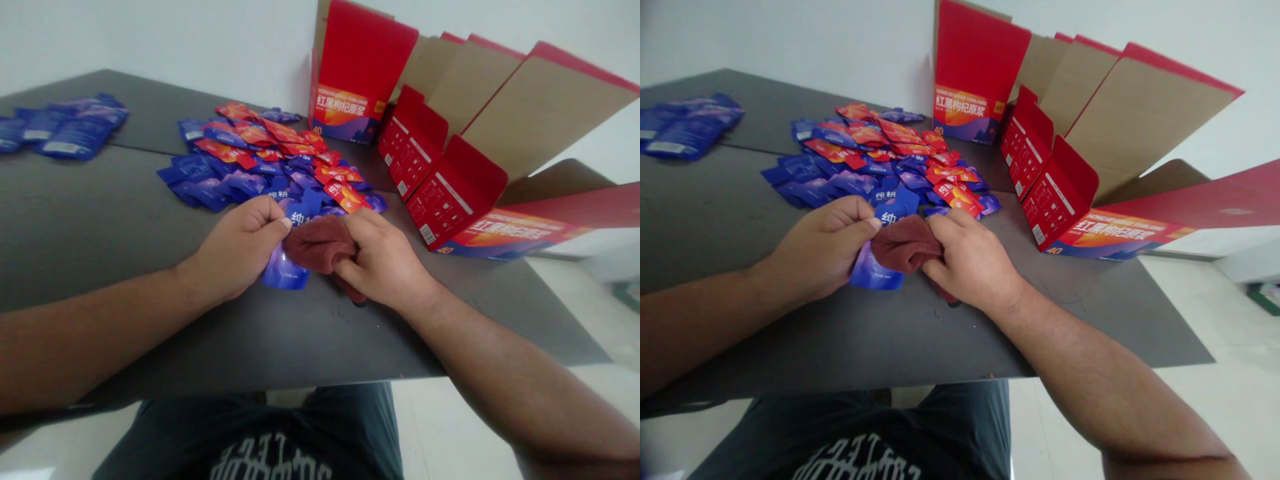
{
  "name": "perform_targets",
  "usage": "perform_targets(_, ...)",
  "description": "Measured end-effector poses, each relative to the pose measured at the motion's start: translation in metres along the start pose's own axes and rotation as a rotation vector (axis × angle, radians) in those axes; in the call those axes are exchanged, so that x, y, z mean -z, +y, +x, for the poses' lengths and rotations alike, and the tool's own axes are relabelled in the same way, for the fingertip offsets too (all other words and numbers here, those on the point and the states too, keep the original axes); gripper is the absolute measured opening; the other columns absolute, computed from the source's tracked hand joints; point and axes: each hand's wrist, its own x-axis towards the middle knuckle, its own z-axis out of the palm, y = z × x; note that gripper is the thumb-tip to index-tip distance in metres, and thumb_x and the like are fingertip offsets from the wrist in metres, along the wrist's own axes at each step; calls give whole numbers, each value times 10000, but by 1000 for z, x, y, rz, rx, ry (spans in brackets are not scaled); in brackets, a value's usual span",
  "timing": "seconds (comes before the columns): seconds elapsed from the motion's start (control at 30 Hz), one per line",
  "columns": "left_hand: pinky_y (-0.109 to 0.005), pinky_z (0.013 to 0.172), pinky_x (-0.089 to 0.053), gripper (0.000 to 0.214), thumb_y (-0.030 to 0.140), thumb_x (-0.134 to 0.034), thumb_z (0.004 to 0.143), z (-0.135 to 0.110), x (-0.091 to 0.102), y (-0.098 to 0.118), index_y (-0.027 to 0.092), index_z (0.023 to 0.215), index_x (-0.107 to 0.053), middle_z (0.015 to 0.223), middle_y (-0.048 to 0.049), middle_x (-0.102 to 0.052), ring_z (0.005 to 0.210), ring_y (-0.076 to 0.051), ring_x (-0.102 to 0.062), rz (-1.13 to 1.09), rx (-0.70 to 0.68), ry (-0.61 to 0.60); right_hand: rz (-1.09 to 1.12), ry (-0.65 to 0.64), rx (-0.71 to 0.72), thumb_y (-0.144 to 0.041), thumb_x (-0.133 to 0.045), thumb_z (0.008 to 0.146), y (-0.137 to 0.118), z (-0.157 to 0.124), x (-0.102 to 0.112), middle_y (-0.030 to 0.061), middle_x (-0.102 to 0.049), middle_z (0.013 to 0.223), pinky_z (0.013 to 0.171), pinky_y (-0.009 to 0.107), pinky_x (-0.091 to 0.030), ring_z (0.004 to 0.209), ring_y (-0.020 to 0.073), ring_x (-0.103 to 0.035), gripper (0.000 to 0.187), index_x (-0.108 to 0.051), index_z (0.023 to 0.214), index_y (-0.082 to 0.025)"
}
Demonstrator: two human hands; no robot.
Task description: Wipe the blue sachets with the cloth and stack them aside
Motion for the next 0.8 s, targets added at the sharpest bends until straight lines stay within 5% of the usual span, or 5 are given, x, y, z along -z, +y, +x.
perform_targets(0.17, -303, 536, -374, 208, 330, -600, 918, -2, 0, 6, 218, 753, -542, 641, 21, -532, 571, -143, -456, 70, -32, 21, 25, -217, 148, -227, -643, 882, -7, -2, -2, 59, -644, 1037, 818, 331, -489, 969, 226, -600, 201, -645, 1083, -215)
perform_targets(0.33, -303, 533, -382, 198, 352, -604, 916, -1, -1, 3, 223, 776, -549, 684, 7, -564, 602, -152, -493, 26, -25, 37, -39, -27, -15, -227, -641, 858, -7, -1, 0, 73, -634, 980, 794, 348, -485, 930, 238, -592, 134, -633, 988, -196)
perform_targets(0.5, -300, 539, -372, 195, 330, -603, 909, -1, 1, 3, 218, 758, -554, 650, 16, -541, 586, -147, -469, 81, -45, -17, 24, -205, 152, -224, -634, 878, -8, 0, 0, 59, -651, 1016, 804, 330, -484, 950, 226, -602, 199, -650, 1076, -211)
perform_targets(0.63, -297, 524, -343, 159, 290, -582, 902, 0, 2, 0, 229, 762, -537, 622, 23, -512, 556, -146, -444, 9, -31, -50, -5, 26, -62, -235, -637, 850, 6, 4, 4, 59, -646, 913, 789, 346, -474, 901, 235, -607, 105, -646, 947, -195)
perform_targets(0.8, -296, 532, -358, 158, 287, -595, 896, 0, 5, 1, 226, 765, -533, 673, 13, -563, 574, -144, -461, 37, -35, -142, 80, -22, -25, -236, -664, 843, 16, 7, 7, 48, -702, 961, 852, 348, -493, 940, 233, -636, 167, -690, 1005, -202)
